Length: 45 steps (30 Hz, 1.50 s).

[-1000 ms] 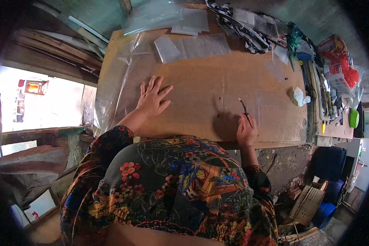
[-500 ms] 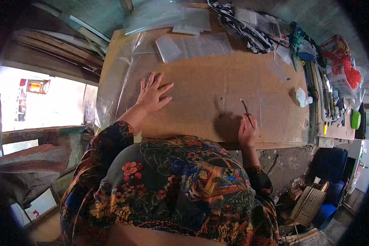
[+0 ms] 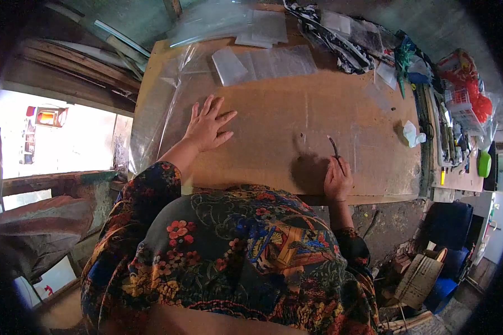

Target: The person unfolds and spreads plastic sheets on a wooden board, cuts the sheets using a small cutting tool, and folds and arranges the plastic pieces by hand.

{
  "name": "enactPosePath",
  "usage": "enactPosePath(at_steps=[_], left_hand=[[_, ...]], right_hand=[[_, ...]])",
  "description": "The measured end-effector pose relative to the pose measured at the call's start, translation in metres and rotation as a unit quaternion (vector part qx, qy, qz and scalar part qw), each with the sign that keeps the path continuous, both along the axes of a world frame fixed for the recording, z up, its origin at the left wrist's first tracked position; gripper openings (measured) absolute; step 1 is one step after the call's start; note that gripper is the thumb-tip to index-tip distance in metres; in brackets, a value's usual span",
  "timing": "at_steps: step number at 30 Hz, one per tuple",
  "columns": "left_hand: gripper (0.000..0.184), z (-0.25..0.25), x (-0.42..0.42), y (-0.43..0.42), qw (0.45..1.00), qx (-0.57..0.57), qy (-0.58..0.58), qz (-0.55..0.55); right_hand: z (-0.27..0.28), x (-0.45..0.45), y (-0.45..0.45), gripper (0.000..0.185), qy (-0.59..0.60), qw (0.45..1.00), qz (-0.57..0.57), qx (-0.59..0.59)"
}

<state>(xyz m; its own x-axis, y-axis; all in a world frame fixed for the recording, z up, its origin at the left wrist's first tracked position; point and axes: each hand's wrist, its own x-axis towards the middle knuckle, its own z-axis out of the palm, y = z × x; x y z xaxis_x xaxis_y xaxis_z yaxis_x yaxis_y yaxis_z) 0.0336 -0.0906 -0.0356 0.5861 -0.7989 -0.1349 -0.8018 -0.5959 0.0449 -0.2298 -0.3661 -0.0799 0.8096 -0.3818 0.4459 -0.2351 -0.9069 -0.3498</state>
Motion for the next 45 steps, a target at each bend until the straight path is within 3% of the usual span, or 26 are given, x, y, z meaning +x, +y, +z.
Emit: enactPosePath(at_steps=[9, 12, 14, 16, 19, 28, 35, 37, 45], left_hand=[[0.055, 0.001, 0.001, 0.002, 1.000, 0.000, 0.023, -0.001], [0.055, -0.001, 0.000, 0.004, 1.000, -0.001, 0.028, -0.006], [0.057, -0.001, 0.000, 0.003, 1.000, -0.003, 0.018, -0.006], [0.057, 0.004, -0.001, 0.002, 1.000, -0.004, 0.020, -0.003], [0.059, 0.003, -0.001, 0.003, 1.000, -0.015, 0.019, -0.002], [0.060, 0.005, -0.001, 0.002, 1.000, -0.017, 0.025, 0.002], [0.060, 0.004, -0.001, 0.000, 0.999, -0.014, 0.033, 0.007], [0.060, 0.003, -0.001, 0.001, 1.000, -0.011, 0.029, 0.006], [0.061, 0.008, -0.003, -0.001, 0.999, 0.006, 0.031, 0.019]], right_hand=[[0.004, 0.006, 0.003, 0.022, -0.041, 0.999, 0.022, 0.008], [0.021, 0.036, 0.025, 0.022, -0.062, 0.993, 0.075, 0.062], [0.041, 0.064, 0.049, 0.021, -0.031, 0.974, 0.094, 0.203], [0.034, 0.089, 0.064, 0.021, -0.049, 0.960, 0.132, 0.243], [0.055, 0.112, 0.085, 0.021, 0.031, 0.963, 0.166, 0.211], [0.034, 0.143, 0.089, 0.018, 0.035, 0.955, 0.263, 0.132], [0.025, 0.146, 0.087, 0.018, 0.066, 0.956, 0.247, 0.141], [0.022, 0.148, 0.088, 0.019, 0.011, 0.955, 0.273, 0.114], [0.032, 0.145, 0.088, 0.018, 0.021, 0.958, 0.250, 0.136]])
